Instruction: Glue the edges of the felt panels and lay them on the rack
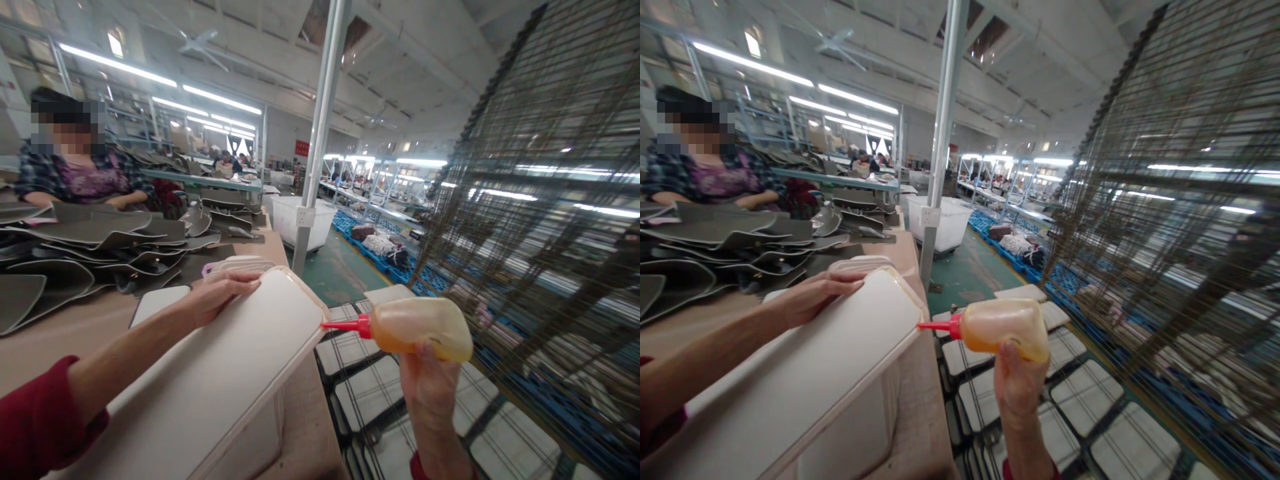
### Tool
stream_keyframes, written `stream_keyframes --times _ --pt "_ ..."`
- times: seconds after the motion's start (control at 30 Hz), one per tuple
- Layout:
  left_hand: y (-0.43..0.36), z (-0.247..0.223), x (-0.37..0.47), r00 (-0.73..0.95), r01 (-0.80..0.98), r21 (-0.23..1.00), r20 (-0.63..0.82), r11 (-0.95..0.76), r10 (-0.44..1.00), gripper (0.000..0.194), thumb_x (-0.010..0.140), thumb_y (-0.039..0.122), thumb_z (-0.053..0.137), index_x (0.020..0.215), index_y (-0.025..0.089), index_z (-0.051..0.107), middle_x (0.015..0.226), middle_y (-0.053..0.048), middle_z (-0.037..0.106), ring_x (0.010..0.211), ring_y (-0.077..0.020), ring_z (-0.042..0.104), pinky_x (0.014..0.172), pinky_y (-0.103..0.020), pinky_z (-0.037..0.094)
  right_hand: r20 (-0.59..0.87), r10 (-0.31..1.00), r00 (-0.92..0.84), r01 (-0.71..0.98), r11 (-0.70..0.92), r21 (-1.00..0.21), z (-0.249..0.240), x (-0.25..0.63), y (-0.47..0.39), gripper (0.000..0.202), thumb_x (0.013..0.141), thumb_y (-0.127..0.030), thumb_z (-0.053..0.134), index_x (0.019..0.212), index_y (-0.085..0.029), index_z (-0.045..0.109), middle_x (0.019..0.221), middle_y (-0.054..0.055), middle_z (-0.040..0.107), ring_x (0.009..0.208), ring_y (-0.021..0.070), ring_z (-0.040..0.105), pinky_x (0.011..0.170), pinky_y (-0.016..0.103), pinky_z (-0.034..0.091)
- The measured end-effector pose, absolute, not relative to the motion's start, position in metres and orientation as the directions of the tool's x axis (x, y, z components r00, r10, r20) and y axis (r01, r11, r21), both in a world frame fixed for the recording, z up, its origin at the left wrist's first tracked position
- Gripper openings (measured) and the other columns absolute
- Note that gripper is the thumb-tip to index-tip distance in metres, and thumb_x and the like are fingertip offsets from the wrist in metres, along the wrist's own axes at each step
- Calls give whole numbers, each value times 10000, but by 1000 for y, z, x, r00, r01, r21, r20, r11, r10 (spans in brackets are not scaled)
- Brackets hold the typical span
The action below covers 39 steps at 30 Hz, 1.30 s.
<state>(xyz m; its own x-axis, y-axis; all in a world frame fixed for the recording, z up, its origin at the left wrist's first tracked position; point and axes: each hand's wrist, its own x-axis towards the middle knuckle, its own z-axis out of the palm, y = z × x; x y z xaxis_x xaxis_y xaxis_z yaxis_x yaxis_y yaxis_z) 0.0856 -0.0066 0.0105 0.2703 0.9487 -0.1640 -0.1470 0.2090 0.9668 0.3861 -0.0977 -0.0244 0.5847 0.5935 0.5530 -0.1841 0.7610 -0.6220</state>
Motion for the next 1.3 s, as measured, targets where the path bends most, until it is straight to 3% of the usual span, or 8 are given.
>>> stream_keyframes --times 0.4,0.6,0.73,0.83,0.93,1.0,1.13,1.3 --pt "-15 -1 85 143 -215 960 -149 178 978 461 642 95 770 1099 133 725 782 -85 775 625 -221 708 524 -258 564 575 578 579 -154 770 -620 -33 376 -90 386 681 -262 760 1052 -237 659 962 5 747 864 188 706 786 321 587" --pt "-10 -2 81 77 -216 960 -167 180 983 395 662 100 747 1054 143 741 767 -86 770 614 -220 701 529 -271 560 512 674 533 -224 696 -683 -60 363 -95 523 668 -258 778 1167 -242 620 989 40 745 871 228 712 765 358 597" --pt "-5 -4 75 16 -175 978 -108 109 994 360 645 131 769 1004 146 762 754 -74 767 625 -197 690 544 -232 534 440 844 305 -363 531 -766 -86 354 -103 542 687 -317 780 1199 -253 614 1000 75 748 870 271 718 775 424 601" --pt "-5 -3 71 80 -126 991 -42 52 996 380 638 187 792 1017 172 769 799 -65 772 659 -196 686 554 -222 521 409 883 232 -466 470 -749 -69 355 -98 433 741 -431 722 1132 -256 662 925 79 766 844 284 724 813 478 590" --pt "-10 4 69 165 -50 998 -17 26 986 351 662 230 784 1010 179 777 801 -67 770 646 -190 677 523 -206 496 427 768 477 -439 629 -641 -24 362 -81 436 695 -448 758 1093 -291 679 973 35 765 931 256 706 922 475 542" --pt "-14 9 69 220 -5 999 -30 31 975 324 677 257 777 991 180 786 763 -69 764 605 -193 668 492 -211 486 441 735 516 -410 663 -626 4 367 -68 499 592 -457 823 1041 -278 700 959 31 765 961 266 692 1000 506 481" --pt "-21 19 70 326 43 997 -68 57 943 286 653 257 793 931 190 803 772 -78 768 593 -214 680 494 -233 511 538 743 398 -350 665 -659 33 371 -53 600 513 -464 854 1054 -261 694 897 57 764 960 310 685 1032 599 412" --pt "-33 33 76 429 123 992 -74 23 900 271 687 275 760 945 206 804 772 -70 769 633 -214 696 516 -213 512 579 788 208 -359 613 -704 39 372 -49 702 496 -464 857 1137 -265 651 897 58 755 978 325 679 1006 591 445"
